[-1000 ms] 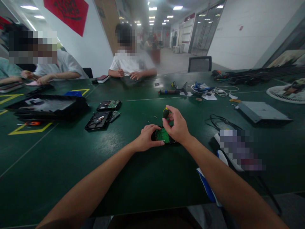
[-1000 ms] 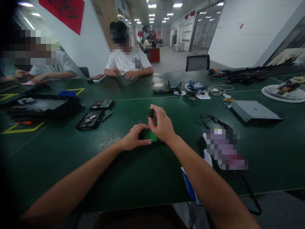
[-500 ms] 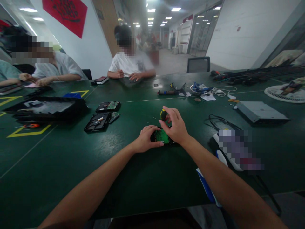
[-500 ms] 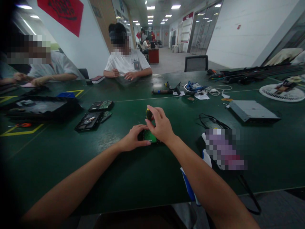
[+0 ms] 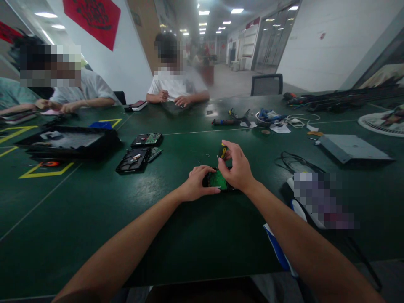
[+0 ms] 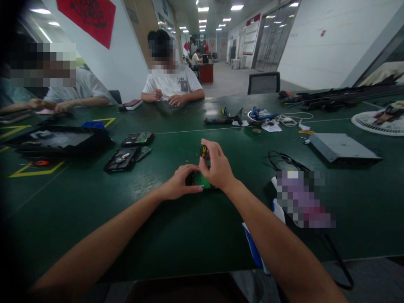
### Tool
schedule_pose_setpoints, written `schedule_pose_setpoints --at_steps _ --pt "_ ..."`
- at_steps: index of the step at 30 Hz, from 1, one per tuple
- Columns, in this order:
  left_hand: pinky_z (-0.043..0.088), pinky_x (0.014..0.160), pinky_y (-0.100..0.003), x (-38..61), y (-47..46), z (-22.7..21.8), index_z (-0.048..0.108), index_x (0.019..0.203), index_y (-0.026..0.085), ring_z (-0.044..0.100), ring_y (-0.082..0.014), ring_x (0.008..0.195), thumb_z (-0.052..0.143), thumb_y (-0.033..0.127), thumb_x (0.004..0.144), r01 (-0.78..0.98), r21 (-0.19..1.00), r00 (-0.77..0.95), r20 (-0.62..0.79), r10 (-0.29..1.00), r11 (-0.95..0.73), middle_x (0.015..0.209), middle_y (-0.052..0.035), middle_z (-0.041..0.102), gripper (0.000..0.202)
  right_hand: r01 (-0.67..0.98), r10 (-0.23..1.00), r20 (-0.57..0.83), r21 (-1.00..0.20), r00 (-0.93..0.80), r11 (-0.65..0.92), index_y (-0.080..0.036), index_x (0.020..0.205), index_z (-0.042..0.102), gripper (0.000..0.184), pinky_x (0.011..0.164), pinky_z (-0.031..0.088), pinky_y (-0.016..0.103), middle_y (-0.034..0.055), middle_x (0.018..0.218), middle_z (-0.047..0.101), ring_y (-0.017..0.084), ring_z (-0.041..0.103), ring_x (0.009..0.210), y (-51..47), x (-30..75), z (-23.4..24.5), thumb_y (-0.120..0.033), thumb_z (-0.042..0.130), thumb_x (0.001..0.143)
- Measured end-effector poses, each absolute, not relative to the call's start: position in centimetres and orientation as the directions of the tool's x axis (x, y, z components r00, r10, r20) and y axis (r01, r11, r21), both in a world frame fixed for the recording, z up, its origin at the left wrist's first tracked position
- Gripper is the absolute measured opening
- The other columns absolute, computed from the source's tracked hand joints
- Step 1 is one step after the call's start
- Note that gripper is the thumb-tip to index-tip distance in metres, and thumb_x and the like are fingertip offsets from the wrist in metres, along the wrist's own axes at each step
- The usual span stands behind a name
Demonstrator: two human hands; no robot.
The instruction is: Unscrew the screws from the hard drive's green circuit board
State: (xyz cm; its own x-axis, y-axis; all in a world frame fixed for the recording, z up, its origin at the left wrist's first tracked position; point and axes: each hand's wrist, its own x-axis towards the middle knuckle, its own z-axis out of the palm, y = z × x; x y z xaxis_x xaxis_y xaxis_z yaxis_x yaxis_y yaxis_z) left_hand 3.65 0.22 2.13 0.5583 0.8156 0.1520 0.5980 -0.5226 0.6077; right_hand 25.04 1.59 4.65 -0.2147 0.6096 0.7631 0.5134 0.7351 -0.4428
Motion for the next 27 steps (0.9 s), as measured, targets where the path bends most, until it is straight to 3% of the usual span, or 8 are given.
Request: schedule_pose_setpoints --at_steps 6,12,17,23,27 --pt "0.039 0.11 -0.056 3.64 0.26 2.14 0.055 0.138 0.028 0.046 -0.0365 0.134 0.077 0.064 0.079 0.607 0.597 0.562 0.144 0.814 -0.525 0.142 -0.0111 0.055 0.072 0.476 0.628 0.761 -0.496 -0.164 0.726 -0.029 0.143 0.041 0.057 0.073 0.065 0.04 0.0111 0.128 0.052 0.021 0.065 0.09 1.72 24.9 4.48 -0.026 0.067 0.092" --pt "0.038 0.111 -0.056 3.56 0.34 2.1 0.054 0.14 0.028 0.045 -0.0367 0.136 0.077 0.064 0.079 0.602 0.602 0.568 0.14 0.811 -0.525 0.144 -0.0112 0.054 0.073 0.467 0.605 0.77 -0.466 -0.205 0.752 -0.028 0.146 0.038 0.056 0.084 0.063 0.043 0.0127 0.133 0.051 0.021 0.065 0.095 1.51 24.86 4.85 -0.019 0.058 0.095" --pt "0.038 0.111 -0.058 3.58 0.38 2.09 0.054 0.139 0.029 0.046 -0.0372 0.135 0.077 0.063 0.08 0.602 0.598 0.572 0.14 0.808 -0.529 0.144 -0.0112 0.054 0.072 0.514 0.62 0.76 -0.461 -0.191 0.723 -0.029 0.145 0.041 0.056 0.075 0.064 0.042 0.0122 0.13 0.052 0.021 0.064 0.09 1.32 24.89 4.98 -0.023 0.063 0.094" --pt "0.039 0.111 -0.057 3.6 0.45 1.73 0.053 0.14 0.029 0.047 -0.0364 0.134 0.077 0.063 0.08 0.591 0.601 0.571 0.159 0.805 -0.538 0.144 -0.0103 0.054 0.073 0.492 0.603 0.766 -0.446 -0.222 0.748 -0.031 0.146 0.041 0.055 0.085 0.064 0.044 0.0112 0.134 0.053 0.023 0.065 0.1 1.18 24.89 5.13 -0.019 0.058 0.095" --pt "0.039 0.111 -0.057 3.66 0.44 1.57 0.055 0.138 0.03 0.048 -0.0364 0.132 0.078 0.062 0.079 0.598 0.595 0.561 0.168 0.811 -0.537 0.144 -0.0097 0.054 0.071 0.511 0.607 0.772 -0.45 -0.19 0.732 -0.029 0.143 0.042 0.053 0.078 0.064 0.043 0.012 0.131 0.053 0.021 0.065 0.09 1.29 24.98 5.08 -0.022 0.061 0.094"
